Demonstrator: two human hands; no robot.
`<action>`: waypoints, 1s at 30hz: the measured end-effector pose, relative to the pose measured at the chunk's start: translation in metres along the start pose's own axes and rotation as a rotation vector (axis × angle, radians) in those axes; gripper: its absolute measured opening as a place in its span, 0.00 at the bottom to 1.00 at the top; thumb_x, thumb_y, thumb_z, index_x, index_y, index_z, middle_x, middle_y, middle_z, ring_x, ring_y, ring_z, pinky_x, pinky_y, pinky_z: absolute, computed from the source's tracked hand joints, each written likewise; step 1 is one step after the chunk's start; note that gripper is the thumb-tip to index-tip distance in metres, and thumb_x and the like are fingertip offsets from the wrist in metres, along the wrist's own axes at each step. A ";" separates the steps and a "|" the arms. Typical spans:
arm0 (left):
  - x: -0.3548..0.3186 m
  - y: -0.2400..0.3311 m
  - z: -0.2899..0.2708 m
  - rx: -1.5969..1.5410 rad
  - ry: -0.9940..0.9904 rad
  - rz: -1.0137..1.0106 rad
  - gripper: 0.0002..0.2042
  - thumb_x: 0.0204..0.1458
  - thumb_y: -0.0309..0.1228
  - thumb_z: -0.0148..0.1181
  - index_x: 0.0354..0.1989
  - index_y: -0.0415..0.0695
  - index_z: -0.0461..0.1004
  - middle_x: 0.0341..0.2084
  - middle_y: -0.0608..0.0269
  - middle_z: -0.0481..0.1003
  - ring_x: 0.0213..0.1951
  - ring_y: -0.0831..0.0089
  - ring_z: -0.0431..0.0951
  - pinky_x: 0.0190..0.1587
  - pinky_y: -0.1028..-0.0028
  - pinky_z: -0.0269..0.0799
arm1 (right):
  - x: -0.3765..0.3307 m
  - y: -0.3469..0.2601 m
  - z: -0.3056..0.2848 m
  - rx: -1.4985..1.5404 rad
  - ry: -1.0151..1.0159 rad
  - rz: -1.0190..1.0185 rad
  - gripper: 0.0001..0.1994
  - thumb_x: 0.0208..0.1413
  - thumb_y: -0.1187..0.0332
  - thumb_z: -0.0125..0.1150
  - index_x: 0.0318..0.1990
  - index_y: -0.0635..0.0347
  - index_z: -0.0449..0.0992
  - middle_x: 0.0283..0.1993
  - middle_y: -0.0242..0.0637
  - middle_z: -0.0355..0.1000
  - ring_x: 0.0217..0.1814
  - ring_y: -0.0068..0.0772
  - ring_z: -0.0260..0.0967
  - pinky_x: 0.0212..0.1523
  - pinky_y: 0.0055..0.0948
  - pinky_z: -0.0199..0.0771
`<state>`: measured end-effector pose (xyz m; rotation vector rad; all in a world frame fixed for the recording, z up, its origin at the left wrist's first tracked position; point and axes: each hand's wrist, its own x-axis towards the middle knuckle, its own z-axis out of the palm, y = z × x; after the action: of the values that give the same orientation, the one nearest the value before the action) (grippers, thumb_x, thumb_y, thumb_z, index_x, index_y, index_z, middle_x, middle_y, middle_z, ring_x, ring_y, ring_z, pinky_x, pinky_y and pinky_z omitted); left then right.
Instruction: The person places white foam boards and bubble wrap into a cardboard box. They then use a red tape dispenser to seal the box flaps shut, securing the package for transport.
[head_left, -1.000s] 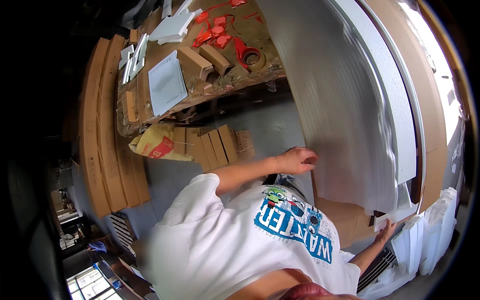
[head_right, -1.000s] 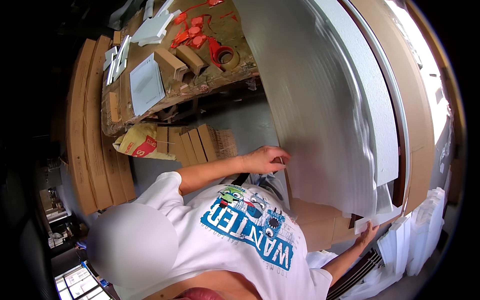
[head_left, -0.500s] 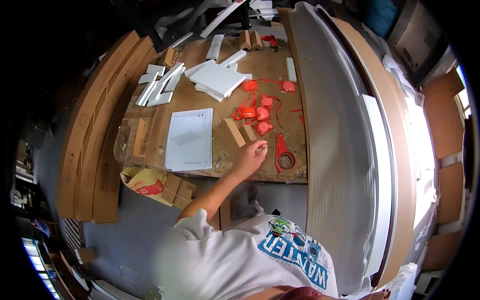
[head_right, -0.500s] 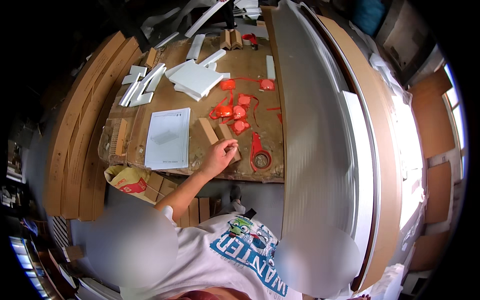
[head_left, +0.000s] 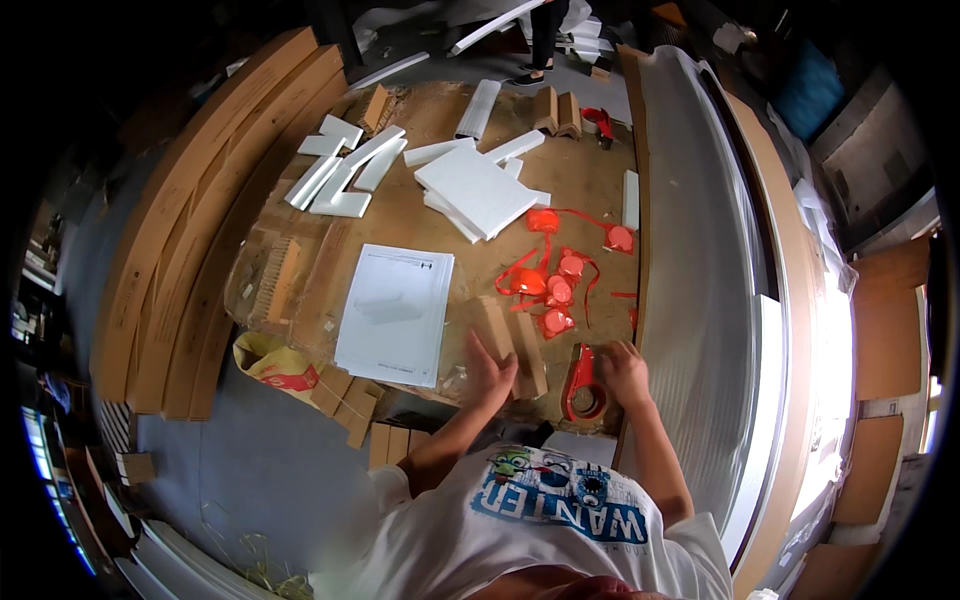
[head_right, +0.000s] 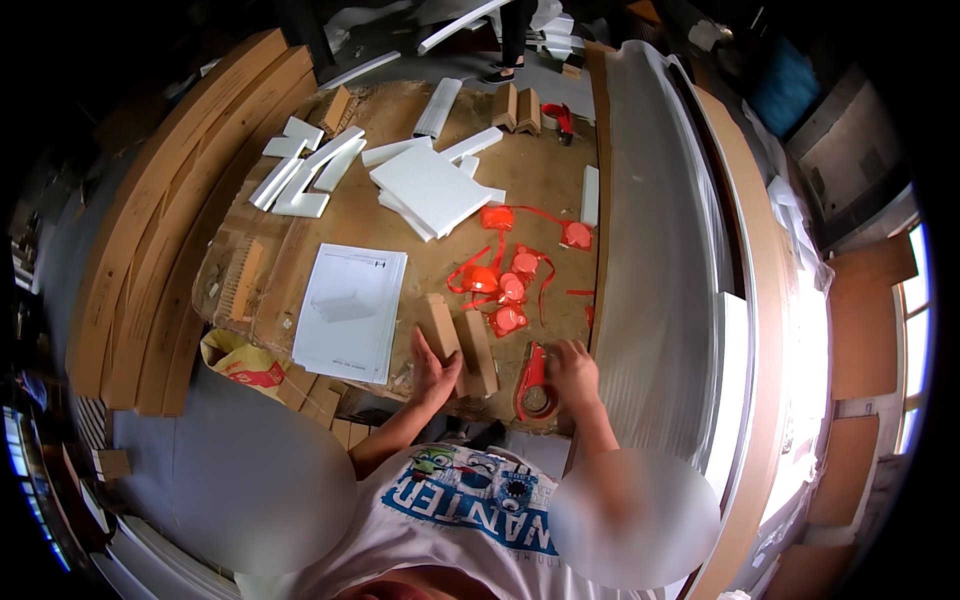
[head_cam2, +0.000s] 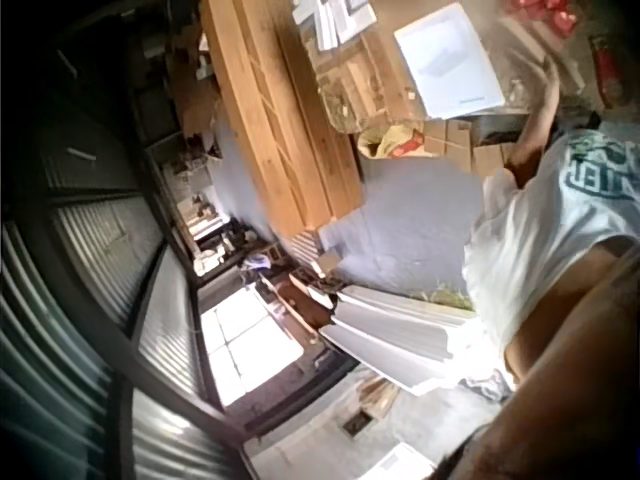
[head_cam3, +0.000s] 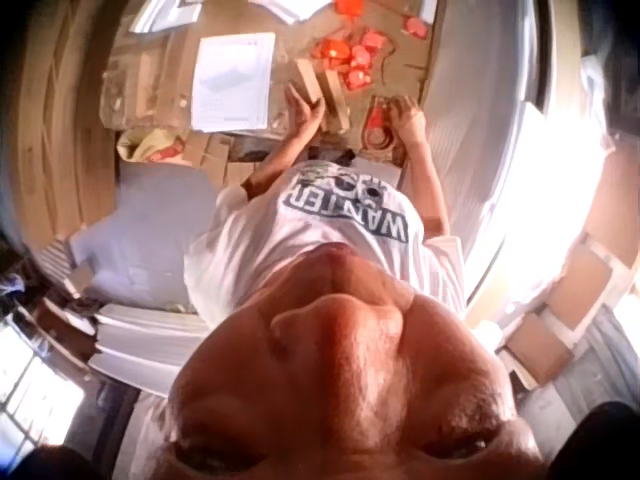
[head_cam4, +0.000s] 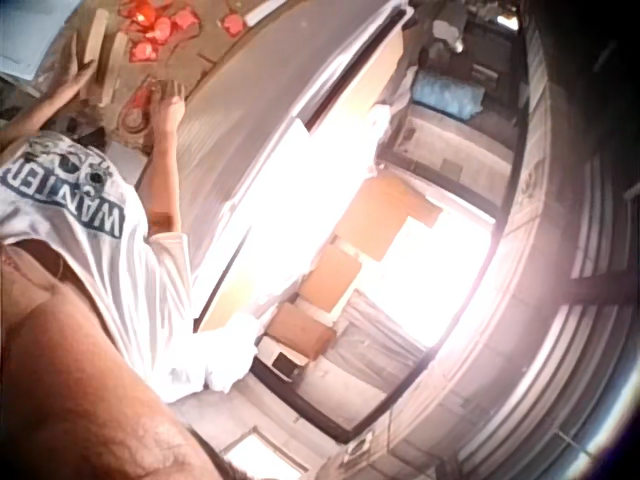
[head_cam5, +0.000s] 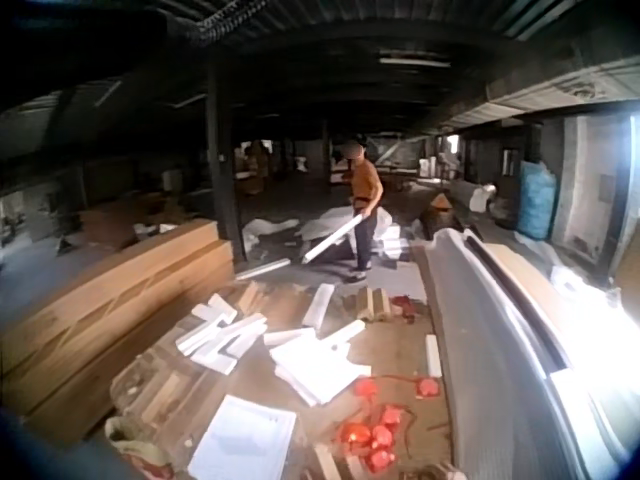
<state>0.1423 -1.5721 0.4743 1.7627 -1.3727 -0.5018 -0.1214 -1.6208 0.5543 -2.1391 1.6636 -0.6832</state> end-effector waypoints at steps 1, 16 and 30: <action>0.000 -0.001 -0.002 0.017 0.044 0.032 0.48 0.50 0.34 0.64 0.68 0.27 0.34 0.63 0.25 0.45 0.63 0.32 0.53 0.64 0.53 0.56 | 0.023 0.012 0.030 0.005 -0.081 -0.114 0.15 0.50 0.67 0.61 0.47 0.53 0.75 0.44 0.44 0.73 0.44 0.51 0.72 0.45 0.43 0.76; 0.005 0.011 -0.013 0.040 -0.080 -0.191 0.46 0.50 0.34 0.61 0.69 0.28 0.35 0.66 0.29 0.43 0.68 0.37 0.46 0.69 0.55 0.46 | 0.137 0.045 0.160 0.054 -0.336 0.048 0.35 0.42 0.64 0.68 0.61 0.52 0.61 0.55 0.56 0.62 0.54 0.58 0.69 0.50 0.45 0.76; 0.002 0.011 -0.016 0.045 -0.050 -0.101 0.46 0.53 0.35 0.59 0.68 0.25 0.33 0.65 0.25 0.42 0.67 0.34 0.47 0.69 0.55 0.46 | 0.135 0.064 0.142 0.473 -0.277 0.205 0.24 0.43 0.59 0.72 0.46 0.60 0.73 0.35 0.43 0.75 0.34 0.40 0.76 0.36 0.34 0.80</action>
<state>0.1483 -1.5683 0.4927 1.8744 -1.3441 -0.5771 -0.0654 -1.7705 0.4242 -1.6238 1.3824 -0.6121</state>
